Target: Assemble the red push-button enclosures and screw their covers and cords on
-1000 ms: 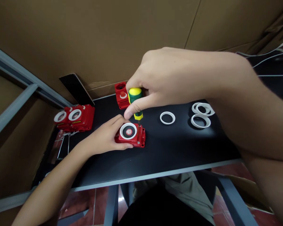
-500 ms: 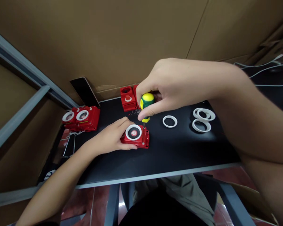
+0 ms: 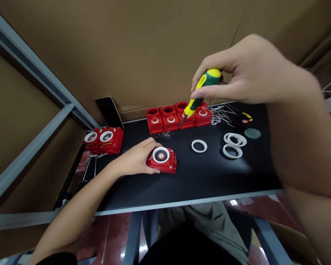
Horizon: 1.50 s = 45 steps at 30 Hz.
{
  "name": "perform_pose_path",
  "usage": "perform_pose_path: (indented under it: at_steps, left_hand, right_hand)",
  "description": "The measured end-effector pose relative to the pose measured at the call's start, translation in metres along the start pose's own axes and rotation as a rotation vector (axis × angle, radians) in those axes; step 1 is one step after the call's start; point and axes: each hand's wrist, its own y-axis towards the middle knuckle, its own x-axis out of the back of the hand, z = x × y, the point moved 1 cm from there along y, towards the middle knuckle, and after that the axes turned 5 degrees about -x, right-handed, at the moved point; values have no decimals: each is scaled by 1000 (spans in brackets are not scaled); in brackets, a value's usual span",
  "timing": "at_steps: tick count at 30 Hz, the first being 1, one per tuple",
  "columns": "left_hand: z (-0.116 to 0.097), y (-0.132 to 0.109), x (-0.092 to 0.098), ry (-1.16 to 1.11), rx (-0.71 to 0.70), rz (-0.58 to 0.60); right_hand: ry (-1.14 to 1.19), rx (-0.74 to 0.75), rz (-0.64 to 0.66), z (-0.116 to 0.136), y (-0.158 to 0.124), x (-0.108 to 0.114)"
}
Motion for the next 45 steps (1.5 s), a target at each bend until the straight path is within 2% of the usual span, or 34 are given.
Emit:
perform_pose_path:
  at_steps: [3,7,13,16,20,23,25,27,31,34,36,38,42,45]
  left_hand:
    - [1,0,6,-6,29,-53]
    - [-4,-2,20,1,45,-97]
    - [-5,-5,37,30,61,-132]
    - [-1,-5,33,1,31,-70]
    - [0,-1,18,-9,-23,28]
    - [-3,2,5,-1,-8,51]
    - [-5,4,0,-1,4,39]
    - [-6,4,-3,8,10,31]
    - [-3,3,-6,25,11,25]
    - [-1,3,-7,30,3,21]
    - [-1,2,-7,31,2,20]
    - [-2,3,-7,33,4,17]
    - [-5,4,-6,41,10,9]
    - [-6,5,-5,48,22,8]
  right_hand:
    - [48,-163,-7,-14,-13,-21]
    - [179,-339,-10,-30,-39,-69]
    - [248,-288,55,-35,-67,-135]
    - [237,-237,118,-35,-76,-155]
    - [153,-230,171,-36,-84,-168]
    - [101,-248,171,-37,-84,-168]
    - [78,-282,154,-40,-82,-158]
    - [53,-338,114,-47,-81,-140]
    - [21,-454,-28,-73,-84,-89]
    - [15,-684,-192,-99,-93,-59]
    - [-14,-797,-245,-116,-100,-48]
    - [-46,-822,-199,-132,-106,-44]
    - [-54,-734,69,-153,-113,-50]
    - [-59,-682,206,-161,-114,-59]
